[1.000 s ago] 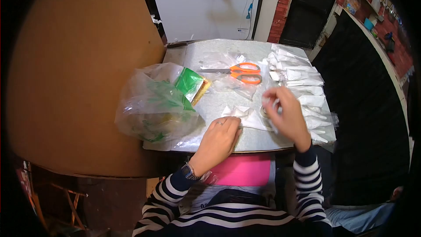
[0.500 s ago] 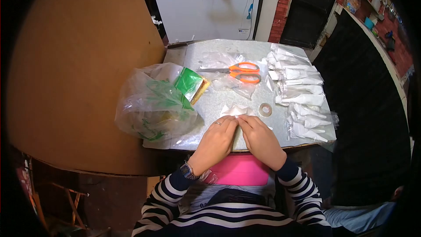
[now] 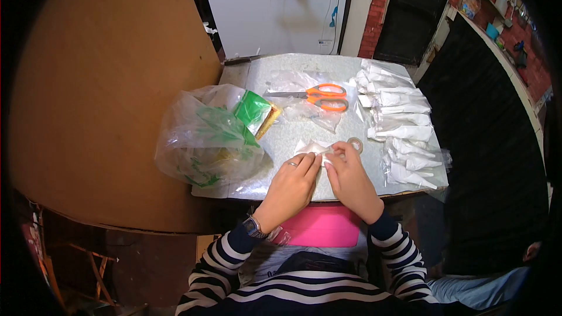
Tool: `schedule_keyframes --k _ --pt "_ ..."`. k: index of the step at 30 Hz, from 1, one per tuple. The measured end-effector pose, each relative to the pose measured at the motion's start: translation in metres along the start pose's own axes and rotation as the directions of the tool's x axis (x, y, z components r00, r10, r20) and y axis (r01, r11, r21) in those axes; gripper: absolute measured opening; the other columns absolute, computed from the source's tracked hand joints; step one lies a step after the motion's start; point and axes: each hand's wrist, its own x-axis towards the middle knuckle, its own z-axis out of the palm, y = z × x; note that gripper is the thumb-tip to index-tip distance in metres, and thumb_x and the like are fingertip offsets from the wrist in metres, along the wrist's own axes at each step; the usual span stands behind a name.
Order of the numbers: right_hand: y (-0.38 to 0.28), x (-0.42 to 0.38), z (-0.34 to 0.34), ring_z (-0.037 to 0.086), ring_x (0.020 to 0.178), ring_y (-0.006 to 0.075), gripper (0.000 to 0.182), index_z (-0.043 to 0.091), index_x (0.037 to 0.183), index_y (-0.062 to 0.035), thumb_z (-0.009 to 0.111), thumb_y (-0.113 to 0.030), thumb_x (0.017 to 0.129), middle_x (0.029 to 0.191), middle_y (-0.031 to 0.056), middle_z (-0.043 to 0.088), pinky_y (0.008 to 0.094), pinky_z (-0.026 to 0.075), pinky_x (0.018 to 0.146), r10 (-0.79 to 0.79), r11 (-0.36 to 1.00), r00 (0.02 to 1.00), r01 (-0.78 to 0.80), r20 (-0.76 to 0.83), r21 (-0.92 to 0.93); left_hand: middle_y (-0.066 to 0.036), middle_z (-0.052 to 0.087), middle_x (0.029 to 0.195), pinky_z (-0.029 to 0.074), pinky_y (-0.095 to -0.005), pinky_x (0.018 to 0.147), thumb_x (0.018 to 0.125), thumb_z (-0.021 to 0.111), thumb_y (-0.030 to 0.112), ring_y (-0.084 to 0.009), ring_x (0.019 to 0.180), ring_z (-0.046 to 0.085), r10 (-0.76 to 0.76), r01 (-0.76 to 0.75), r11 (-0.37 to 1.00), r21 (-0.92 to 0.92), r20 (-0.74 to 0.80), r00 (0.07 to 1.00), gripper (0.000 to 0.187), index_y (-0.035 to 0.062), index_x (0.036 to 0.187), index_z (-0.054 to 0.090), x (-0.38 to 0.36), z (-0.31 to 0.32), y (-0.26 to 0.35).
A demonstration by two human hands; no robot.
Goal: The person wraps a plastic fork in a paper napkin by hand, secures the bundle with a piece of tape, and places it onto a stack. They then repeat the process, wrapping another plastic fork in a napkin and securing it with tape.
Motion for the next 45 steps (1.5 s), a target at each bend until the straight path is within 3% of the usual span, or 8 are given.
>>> schedule_keyframes --k 3,9,15,21,24,30,36,45 --pt "-0.003 0.02 -0.002 0.051 0.103 0.0358 0.044 0.05 0.122 0.0053 0.061 -0.007 0.082 0.118 0.0217 0.047 0.0424 0.041 0.092 -0.018 0.987 0.975 -0.018 -0.22 -0.16 -0.018 0.056 0.112 0.046 -0.0402 0.087 0.084 0.057 0.005 -0.0334 0.102 0.054 0.009 -0.009 1.0 0.019 0.004 1.0 0.035 -0.0058 0.118 0.052 0.002 -0.002 0.002" --pt "0.021 0.034 0.006 0.052 0.101 0.031 0.047 0.052 0.123 0.0025 0.064 -0.018 0.083 0.106 0.0143 0.056 0.0431 0.04 0.085 0.074 0.984 0.997 -0.076 -0.018 -0.164 -0.02 0.057 0.112 0.046 -0.0405 0.087 0.084 0.057 0.004 -0.0349 0.102 0.055 -0.019 0.019 0.999 -0.051 0.018 1.0 0.035 -0.0059 0.116 0.05 0.002 -0.002 0.001" --pt "0.033 0.036 0.004 0.055 0.094 0.032 0.035 0.063 0.108 -0.0005 0.065 -0.025 0.082 0.094 0.0154 0.06 0.0441 0.041 0.082 0.052 0.997 0.998 -0.05 0.038 -0.067 -0.022 0.057 0.111 0.045 -0.0408 0.089 0.083 0.057 0.004 -0.0358 0.103 0.054 -0.005 0.005 1.0 -0.024 0.017 1.0 0.035 -0.0074 0.116 0.051 0.002 -0.005 0.002" --pt "0.023 0.04 -0.004 0.056 0.094 0.0337 0.021 0.066 0.094 -0.0002 0.064 -0.018 0.082 0.095 0.0165 0.061 0.044 0.043 0.08 0.076 0.987 0.99 -0.058 0.117 -0.147 -0.022 0.057 0.112 0.044 -0.0417 0.091 0.081 0.058 0.004 -0.0365 0.104 0.054 0.006 -0.005 1.0 -0.029 0.025 1.0 0.037 -0.0089 0.115 0.051 0.002 -0.004 0.0" --pt "0.024 0.042 0.002 0.058 0.089 0.0343 0.017 0.064 0.093 0.0026 0.063 -0.01 0.081 0.091 0.0168 0.061 0.042 0.045 0.078 0.033 0.998 0.999 -0.035 0.039 0.052 -0.023 0.057 0.111 0.044 -0.0417 0.091 0.081 0.058 0.004 -0.0365 0.104 0.054 -0.002 0.003 0.999 -0.037 0.02 1.0 0.037 -0.0094 0.115 0.052 0.002 -0.005 0.002" --pt "0.02 0.039 0.001 0.061 0.09 0.0346 0.022 0.063 0.1 0.005 0.062 -0.008 0.083 0.095 0.0207 0.064 0.0393 0.047 0.081 0.114 0.957 0.989 -0.136 0.099 0.256 -0.024 0.057 0.112 0.044 -0.0415 0.092 0.081 0.057 0.003 -0.037 0.105 0.054 -0.015 0.018 0.999 -0.037 0.071 0.997 0.036 -0.0099 0.114 0.052 0.001 -0.008 0.001" --pt "0.021 0.033 -0.006 0.062 0.093 0.028 0.03 0.064 0.111 -0.0018 0.066 -0.017 0.086 0.099 0.0151 0.066 0.0351 0.04 0.089 0.08 0.968 0.989 -0.108 0.127 0.229 -0.022 0.058 0.11 0.045 -0.0418 0.089 0.08 0.058 0.003 -0.0361 0.102 0.055 0.047 -0.047 0.998 -0.037 -0.012 0.999 0.038 -0.0093 0.115 0.052 0.0 -0.003 -0.004" --pt "0.023 0.029 0.004 0.061 0.093 0.0258 0.022 0.064 0.105 0.0023 0.064 -0.005 0.083 0.097 0.0131 0.063 0.032 0.045 0.083 0.118 0.952 0.988 -0.142 0.103 0.27 -0.019 0.056 0.099 0.045 -0.0417 0.085 0.076 0.06 -0.003 -0.0358 0.098 0.054 -0.033 0.051 0.981 -0.19 0.095 0.995 0.033 -0.0062 0.109 0.057 0.003 -0.012 -0.016"
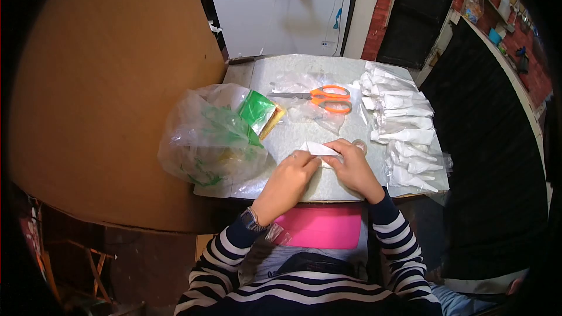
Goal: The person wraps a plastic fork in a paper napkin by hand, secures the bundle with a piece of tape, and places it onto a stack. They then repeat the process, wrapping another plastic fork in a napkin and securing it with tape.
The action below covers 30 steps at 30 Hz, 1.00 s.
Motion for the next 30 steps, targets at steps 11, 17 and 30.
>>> schedule_keyframes --k 11,17,30 --pt "0.001 -0.001 0.002 0.061 0.089 0.0304 0.023 0.065 0.099 0.0012 0.061 0.003 0.077 0.094 0.015 0.062 0.0341 0.047 0.08 -0.031 0.999 0.999 0.032 -0.036 0.026 -0.021 0.053 0.118 0.038 -0.0415 0.096 0.077 0.064 0.001 -0.0349 0.109 0.051 -0.193 0.161 0.969 -0.19 -0.165 0.967 0.069 -0.002 0.137 0.031 0.014 0.002 -0.028" --pt "-0.002 -0.002 -0.001 0.062 0.089 0.0282 0.022 0.067 0.097 -0.0011 0.06 0.006 0.078 0.093 0.0138 0.063 0.0331 0.048 0.078 -0.033 0.998 0.999 0.035 -0.03 0.054 -0.014 0.063 0.104 0.044 -0.0381 0.086 0.076 0.063 -0.003 -0.0299 0.095 0.058 -0.192 0.164 0.961 -0.222 -0.109 0.975 0.058 0.0009 0.131 0.046 0.014 0.01 -0.034" --pt "0.005 -0.003 0.003 0.062 0.08 0.0206 0.015 0.069 0.092 -0.0012 0.064 -0.007 0.079 0.086 0.0112 0.063 0.0296 0.047 0.071 0.008 0.981 0.998 0.003 -0.061 0.192 -0.011 0.056 0.088 0.044 -0.0389 0.08 0.072 0.061 -0.007 -0.0307 0.089 0.055 -0.032 0.02 0.995 -0.094 -0.123 0.992 0.027 0.0037 0.097 0.067 0.012 0.001 -0.022"
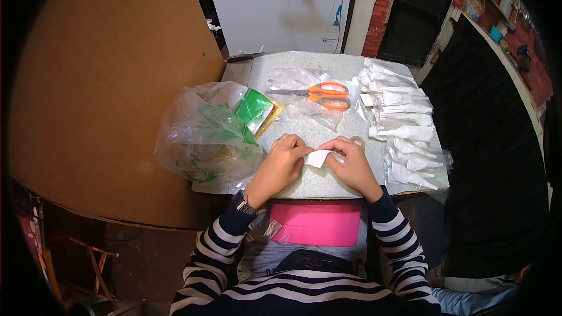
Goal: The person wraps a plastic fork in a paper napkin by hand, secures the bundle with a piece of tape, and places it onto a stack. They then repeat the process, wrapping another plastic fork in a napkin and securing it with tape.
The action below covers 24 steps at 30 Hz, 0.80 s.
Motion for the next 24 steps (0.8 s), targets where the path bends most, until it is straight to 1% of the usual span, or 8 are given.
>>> schedule_keyframes --k 4,7,10,13,16,18,21,24 --pt "-0.01 -0.002 -0.007 0.061 0.075 0.0194 0.013 0.069 0.087 0.0 0.063 -0.006 0.077 0.081 0.0107 0.063 0.029 0.047 0.068 -0.019 0.998 0.999 0.023 0.05 -0.064 -0.01 0.058 0.092 0.043 -0.0378 0.083 0.072 0.062 -0.006 -0.0289 0.092 0.056 0.028 -0.028 0.999 0.017 -0.007 1.0 0.024 0.0048 0.093 0.066 -0.002 0.0 0.0" --pt "-0.008 -0.003 -0.007 0.059 0.071 0.0183 0.011 0.069 0.083 0.0002 0.061 -0.004 0.076 0.077 0.0102 0.062 0.0284 0.045 0.066 -0.039 0.998 0.999 0.041 0.035 -0.046 -0.008 0.061 0.096 0.043 -0.0366 0.085 0.072 0.062 -0.005 -0.0267 0.095 0.057 0.142 -0.142 0.99 0.014 -0.037 0.989 0.022 0.0053 0.091 0.066 -0.003 -0.002 -0.004" --pt "-0.007 -0.004 -0.006 0.057 0.067 0.0178 0.012 0.069 0.079 0.0004 0.058 -0.003 0.075 0.074 0.0102 0.062 0.0279 0.044 0.064 -0.036 0.999 0.999 0.036 0.025 -0.007 -0.006 0.063 0.099 0.042 -0.0355 0.085 0.074 0.064 -0.003 -0.0243 0.098 0.057 0.132 -0.131 0.991 -0.015 0.061 0.989 0.02 0.0057 0.092 0.066 -0.007 -0.007 -0.007" --pt "-0.005 -0.005 -0.006 0.057 0.066 0.0177 0.014 0.069 0.076 0.0008 0.055 -0.003 0.076 0.073 0.0109 0.062 0.0275 0.044 0.063 -0.02 0.999 0.999 0.018 0.042 0.05 -0.005 0.063 0.096 0.042 -0.0349 0.085 0.075 0.065 0.001 -0.0235 0.098 0.057 0.189 -0.19 0.982 0.006 0.099 0.977 0.019 0.0053 0.093 0.066 -0.008 -0.015 -0.003" --pt "-0.007 -0.005 -0.008 0.058 0.066 0.0179 0.018 0.069 0.073 0.0014 0.052 -0.004 0.077 0.071 0.0122 0.062 0.0268 0.044 0.063 -0.006 0.996 0.996 -0.002 0.085 0.089 -0.006 0.064 0.099 0.043 -0.0363 0.089 0.075 0.066 -0.001 -0.024 0.099 0.059 0.215 -0.215 0.977 -0.014 0.124 0.969 0.023 0.0054 0.096 0.066 -0.009 -0.021 0.003" --pt "-0.008 -0.005 -0.009 0.059 0.067 0.0182 0.02 0.069 0.073 0.002 0.05 -0.005 0.078 0.07 0.0131 0.062 0.0264 0.045 0.064 0.021 0.991 0.994 -0.035 0.11 0.126 -0.005 0.063 0.098 0.043 -0.0353 0.087 0.077 0.064 0.002 -0.0239 0.099 0.058 0.23 -0.229 0.973 -0.017 0.136 0.964 0.018 0.0044 0.095 0.066 -0.009 -0.023 0.001" --pt "-0.009 -0.006 -0.012 0.059 0.067 0.0164 0.022 0.069 0.073 0.0021 0.049 -0.006 0.078 0.068 0.0113 0.062 0.0255 0.045 0.066 0.021 0.991 0.989 -0.04 0.146 0.129 -0.006 0.063 0.098 0.044 -0.0352 0.088 0.077 0.065 0.001 -0.0243 0.1 0.058 0.254 -0.256 0.967 -0.005 0.162 0.954 0.019 0.0042 0.095 0.065 -0.009 -0.025 -0.001" --pt "-0.002 0.0 -0.021 0.057 0.067 0.0137 0.023 0.069 0.076 0.0014 0.05 -0.011 0.083 0.072 0.0087 0.063 0.0244 0.045 0.066 0.046 0.93 0.994 -0.078 0.098 0.359 -0.006 0.064 0.099 0.044 -0.035 0.088 0.077 0.066 0.001 -0.0246 0.1 0.058 0.267 -0.275 0.961 0.02 0.177 0.947 0.02 0.0042 0.097 0.065 -0.009 -0.024 -0.002"
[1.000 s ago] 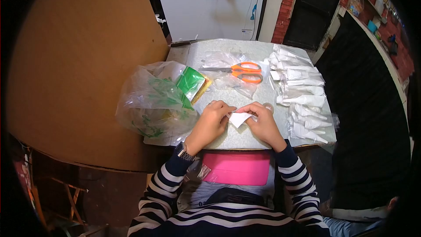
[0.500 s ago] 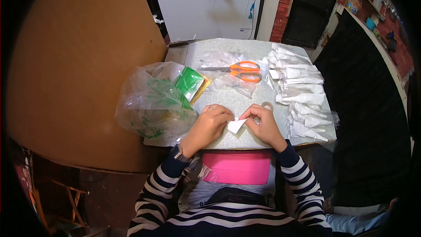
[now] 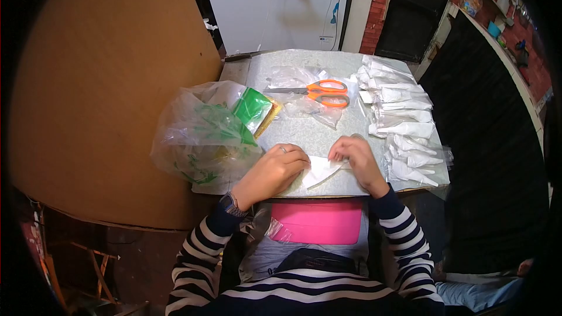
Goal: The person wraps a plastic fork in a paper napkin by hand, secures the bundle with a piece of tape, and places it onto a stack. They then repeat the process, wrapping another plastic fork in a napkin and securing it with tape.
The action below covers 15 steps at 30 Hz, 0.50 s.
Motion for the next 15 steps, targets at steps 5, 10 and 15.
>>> schedule_keyframes --k 5,10,15 --pt "-0.01 0.01 -0.005 0.055 0.069 0.012 0.02 0.068 0.087 0.0008 0.057 -0.016 0.09 0.079 0.0071 0.062 0.0251 0.044 0.066 0.114 0.993 0.983 -0.108 -0.145 0.045 -0.007 0.063 0.097 0.044 -0.0348 0.087 0.077 0.062 -0.002 -0.0251 0.098 0.058 -0.008 0.008 0.999 0.031 0.021 1.0 0.025 0.0041 0.102 0.063 0.0 0.0 0.0" --pt "-0.019 0.009 -0.004 0.056 0.069 0.0175 0.017 0.066 0.094 -0.0003 0.064 -0.016 0.087 0.078 0.0098 0.059 0.0278 0.045 0.067 -0.045 0.814 0.997 0.075 0.067 -0.575 -0.008 0.061 0.097 0.043 -0.0353 0.088 0.074 0.058 -0.005 -0.026 0.099 0.057 -0.041 0.041 0.999 0.014 0.049 0.998 0.034 0.0039 0.107 0.062 0.005 -0.003 0.007" --pt "-0.001 -0.007 0.008 0.057 0.076 0.0241 0.016 0.065 0.09 -0.0017 0.068 -0.016 0.084 0.083 0.0109 0.057 0.0333 0.045 0.072 -0.159 0.759 0.981 0.192 0.109 -0.622 -0.007 0.059 0.101 0.042 -0.0358 0.09 0.068 0.058 -0.005 -0.0251 0.104 0.054 0.002 -0.005 0.998 0.062 0.053 0.999 0.043 0.005 0.11 0.062 0.001 0.002 0.003"
